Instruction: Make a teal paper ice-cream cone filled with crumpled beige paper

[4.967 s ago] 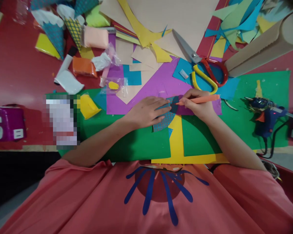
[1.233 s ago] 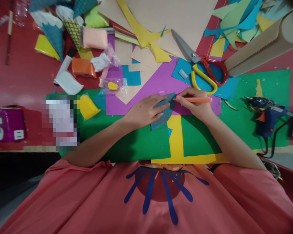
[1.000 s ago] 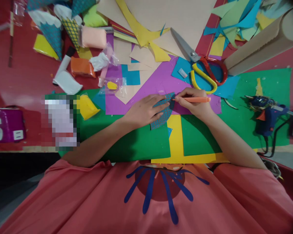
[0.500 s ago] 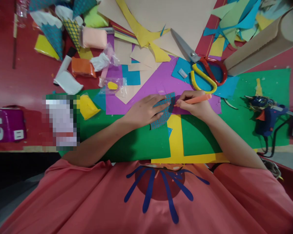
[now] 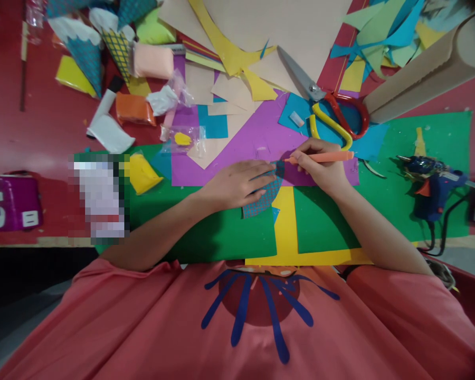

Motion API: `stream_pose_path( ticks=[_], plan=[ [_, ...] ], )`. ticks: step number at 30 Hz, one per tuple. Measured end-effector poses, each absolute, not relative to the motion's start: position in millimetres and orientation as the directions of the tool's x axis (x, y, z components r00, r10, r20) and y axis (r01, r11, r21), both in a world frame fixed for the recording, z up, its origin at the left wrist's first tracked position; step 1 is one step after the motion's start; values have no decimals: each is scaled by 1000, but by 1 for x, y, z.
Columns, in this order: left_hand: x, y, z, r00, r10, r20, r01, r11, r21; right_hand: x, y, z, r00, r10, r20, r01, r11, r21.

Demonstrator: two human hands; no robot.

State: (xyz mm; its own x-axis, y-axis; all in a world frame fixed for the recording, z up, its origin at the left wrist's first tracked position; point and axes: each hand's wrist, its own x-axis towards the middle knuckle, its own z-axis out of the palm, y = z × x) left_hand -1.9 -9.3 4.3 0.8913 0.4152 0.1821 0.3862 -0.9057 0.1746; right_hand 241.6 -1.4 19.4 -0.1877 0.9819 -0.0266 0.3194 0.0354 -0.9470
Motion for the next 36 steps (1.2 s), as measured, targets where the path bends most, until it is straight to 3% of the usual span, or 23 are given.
stream_pose_path(
  ticks=[16, 29, 36],
  plan=[
    [0, -10, 9, 890, 453, 59, 419, -860, 291, 241, -2, 18, -228, 974, 11, 446, 114, -888],
    [-1, -10, 4, 882, 428, 196, 390, -898, 205, 241, -1, 17, -250, 968, 33, 415, 138, -899],
    [-1, -10, 5, 892, 434, 129, 392, -883, 258, 241, -2, 15, -237, 971, 24, 439, 129, -889]
  ],
)
